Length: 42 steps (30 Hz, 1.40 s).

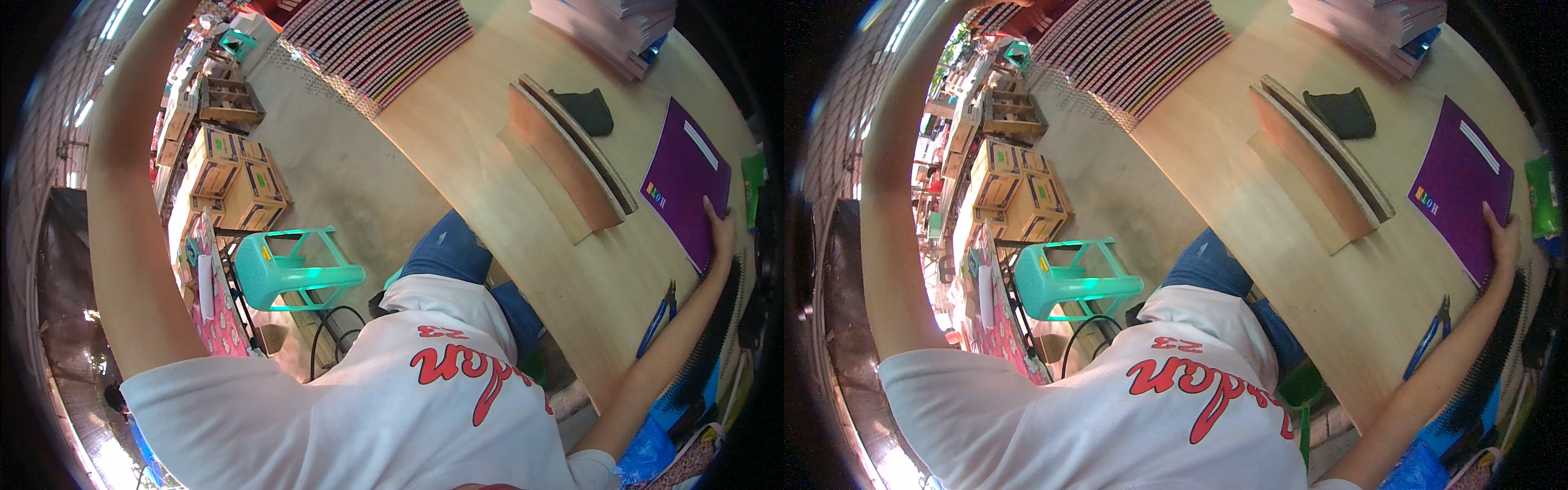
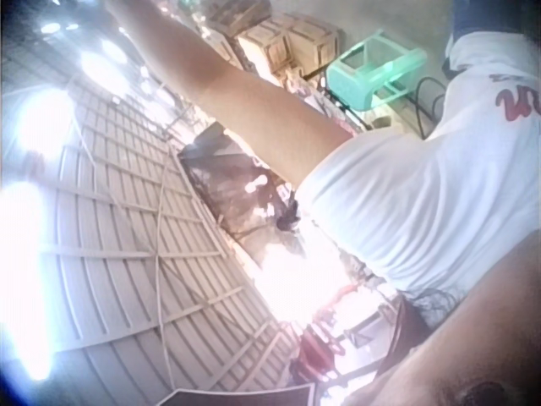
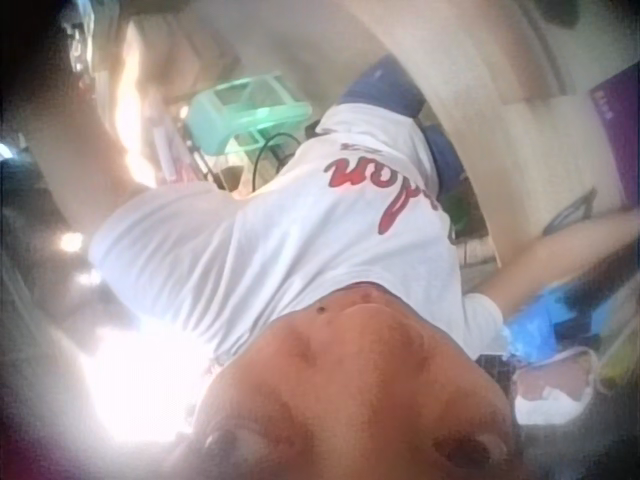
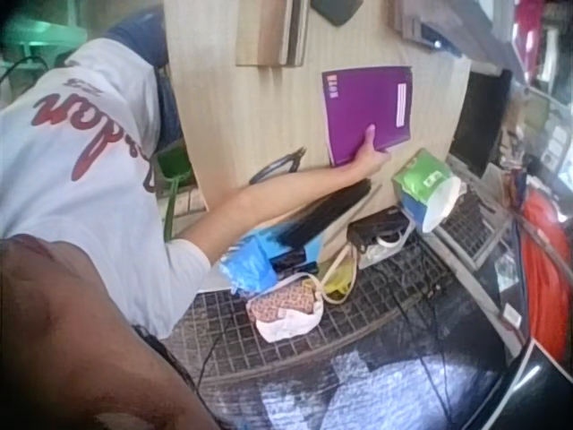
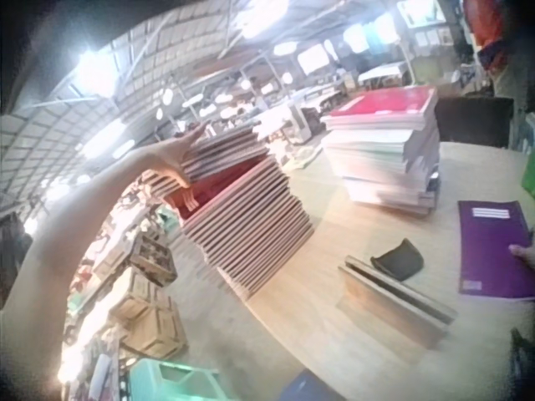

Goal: The person places wire spirals into notebook punch holes by hand and uses a tool to secure them, processing several notebooks of different colors and stacking them on the table.

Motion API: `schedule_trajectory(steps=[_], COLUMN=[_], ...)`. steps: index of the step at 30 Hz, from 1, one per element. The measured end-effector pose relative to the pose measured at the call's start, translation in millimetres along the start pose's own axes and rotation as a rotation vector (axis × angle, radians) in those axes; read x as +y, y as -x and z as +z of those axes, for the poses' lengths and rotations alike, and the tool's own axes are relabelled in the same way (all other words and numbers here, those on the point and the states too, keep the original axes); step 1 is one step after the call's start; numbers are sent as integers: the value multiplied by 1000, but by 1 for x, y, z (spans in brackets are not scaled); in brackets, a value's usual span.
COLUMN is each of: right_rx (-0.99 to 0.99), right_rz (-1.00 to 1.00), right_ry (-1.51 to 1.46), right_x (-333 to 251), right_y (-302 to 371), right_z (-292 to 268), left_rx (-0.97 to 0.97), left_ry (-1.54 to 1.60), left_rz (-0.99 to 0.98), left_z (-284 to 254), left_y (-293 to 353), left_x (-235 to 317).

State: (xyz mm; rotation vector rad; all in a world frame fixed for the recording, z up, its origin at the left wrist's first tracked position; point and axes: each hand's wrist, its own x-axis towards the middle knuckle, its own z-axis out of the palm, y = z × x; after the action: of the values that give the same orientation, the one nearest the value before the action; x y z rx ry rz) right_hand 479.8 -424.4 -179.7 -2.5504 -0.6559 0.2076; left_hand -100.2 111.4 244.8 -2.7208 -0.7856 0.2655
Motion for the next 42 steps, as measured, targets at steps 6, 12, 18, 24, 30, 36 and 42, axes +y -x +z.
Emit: schedule_trajectory(steps=[6,12,18,24,30,36,42], right_rx=[24,13,67,82,63,460,176], right_rz=[14,-4,-7,-72,-20,-239,-714], right_ry=[35,25,120,115,240,361,-247], right_x=[-17,-15,-18,-27,-27,-116,-351], right_y=[8,8,14,22,24,60,176], right_z=[-4,-5,-4,-5,-18,-75,-123], left_rx=[-1,8,13,37,124,298,521], left_ry=[11,20,24,29,38,23,425], left_rz=[-23,-13,4,18,12,84,380], left_z=[1,3,7,16,21,49,79], left_y=[9,14,19,32,51,54,30], left_x=[-1,-3,4,15,37,28,-21])
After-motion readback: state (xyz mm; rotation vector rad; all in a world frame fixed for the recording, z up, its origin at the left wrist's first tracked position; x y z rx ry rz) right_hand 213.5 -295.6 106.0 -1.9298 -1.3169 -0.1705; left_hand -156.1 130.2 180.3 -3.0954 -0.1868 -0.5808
